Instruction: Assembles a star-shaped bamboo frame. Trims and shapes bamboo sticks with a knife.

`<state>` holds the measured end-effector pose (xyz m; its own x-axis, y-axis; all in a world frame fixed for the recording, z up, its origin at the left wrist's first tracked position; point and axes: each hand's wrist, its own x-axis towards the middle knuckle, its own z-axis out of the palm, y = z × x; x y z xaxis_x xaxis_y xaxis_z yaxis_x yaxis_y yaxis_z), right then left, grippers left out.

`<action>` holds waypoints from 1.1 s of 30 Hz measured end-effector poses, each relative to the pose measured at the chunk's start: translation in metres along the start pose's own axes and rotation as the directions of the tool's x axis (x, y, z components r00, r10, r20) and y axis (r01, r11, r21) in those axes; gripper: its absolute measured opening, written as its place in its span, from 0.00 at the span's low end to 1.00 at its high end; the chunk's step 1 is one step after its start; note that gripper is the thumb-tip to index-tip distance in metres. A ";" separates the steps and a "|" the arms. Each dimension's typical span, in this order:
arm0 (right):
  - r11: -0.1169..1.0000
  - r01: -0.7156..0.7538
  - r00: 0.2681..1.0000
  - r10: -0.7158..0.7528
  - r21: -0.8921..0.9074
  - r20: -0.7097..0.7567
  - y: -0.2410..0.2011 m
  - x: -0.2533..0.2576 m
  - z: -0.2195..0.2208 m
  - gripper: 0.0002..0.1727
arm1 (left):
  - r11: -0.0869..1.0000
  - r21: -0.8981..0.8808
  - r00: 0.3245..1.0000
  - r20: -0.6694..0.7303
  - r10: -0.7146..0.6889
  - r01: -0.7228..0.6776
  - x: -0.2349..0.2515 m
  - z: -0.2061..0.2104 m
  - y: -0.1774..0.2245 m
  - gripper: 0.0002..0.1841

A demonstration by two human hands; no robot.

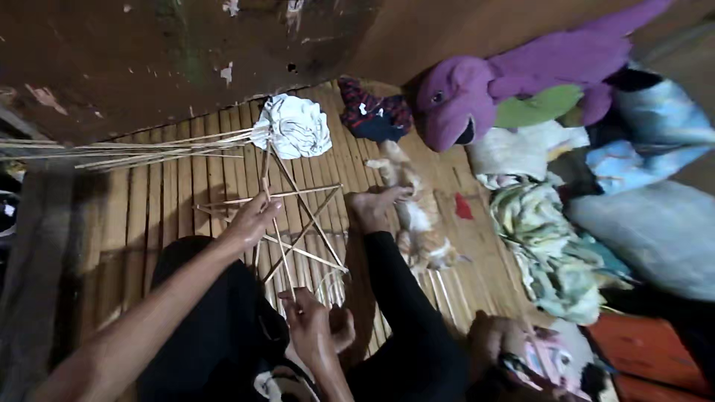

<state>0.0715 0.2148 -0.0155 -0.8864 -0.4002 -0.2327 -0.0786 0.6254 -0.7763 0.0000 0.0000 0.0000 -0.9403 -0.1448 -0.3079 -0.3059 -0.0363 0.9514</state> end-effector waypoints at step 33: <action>0.727 0.496 0.833 -0.244 0.475 -0.497 0.001 0.004 -0.142 0.13 | 0.864 -0.467 0.981 -0.043 0.191 -0.189 -0.052 0.080 0.103 0.16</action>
<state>0.0033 0.3094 0.0663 -0.9458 -0.1529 0.2863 -0.2799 -0.0626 -0.9580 0.0057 0.0824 0.1131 -0.9742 -0.1916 -0.1193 -0.0166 -0.4662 0.8845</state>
